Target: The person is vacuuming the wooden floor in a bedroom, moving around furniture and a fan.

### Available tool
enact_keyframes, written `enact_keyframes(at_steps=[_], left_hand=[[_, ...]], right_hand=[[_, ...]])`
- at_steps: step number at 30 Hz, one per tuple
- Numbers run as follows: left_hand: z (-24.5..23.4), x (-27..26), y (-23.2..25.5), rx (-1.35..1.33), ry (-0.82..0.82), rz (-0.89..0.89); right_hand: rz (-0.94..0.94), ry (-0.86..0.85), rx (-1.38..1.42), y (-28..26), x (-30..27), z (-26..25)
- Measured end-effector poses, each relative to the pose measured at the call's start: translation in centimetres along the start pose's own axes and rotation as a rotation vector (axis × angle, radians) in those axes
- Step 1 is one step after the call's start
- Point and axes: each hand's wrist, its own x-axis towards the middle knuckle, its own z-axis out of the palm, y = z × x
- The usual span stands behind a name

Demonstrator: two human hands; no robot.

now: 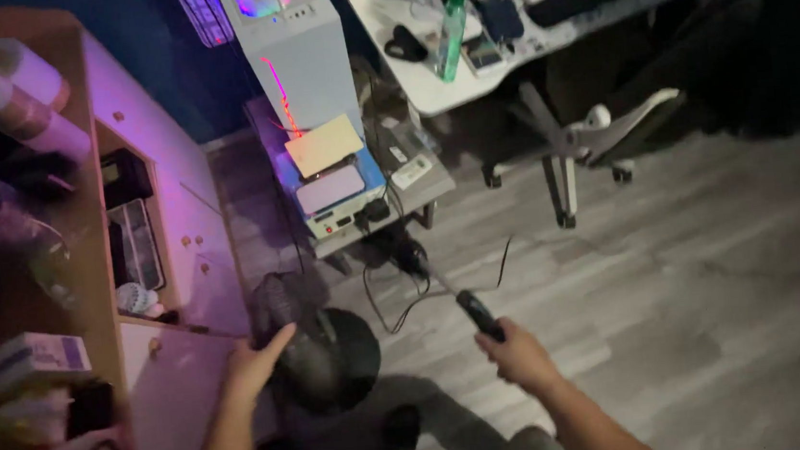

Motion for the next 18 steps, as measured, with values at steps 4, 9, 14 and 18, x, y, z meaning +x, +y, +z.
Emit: enact_keyframes(at_steps=[4, 9, 14, 18], left_hand=[[0.0, -0.1, 2.0, -0.205, -0.182, -0.02], [-0.7, -0.8, 4.0, 0.045, -0.048, -0.146], [-0.2, -0.2, 3.6, 0.141, -0.001, -0.177], [0.9, 2.1, 0.1, -0.132, -0.191, -0.309]], right_hand=[[0.095, 0.129, -0.062, -0.8, -2.7, -1.4], [0.207, 0.188, -0.001, 2.5, -8.6, -6.2], [0.486, 0.201, 0.014, 4.5, -15.5, -11.3], [0.624, 0.135, -0.16, 6.9, -19.3, -14.8]])
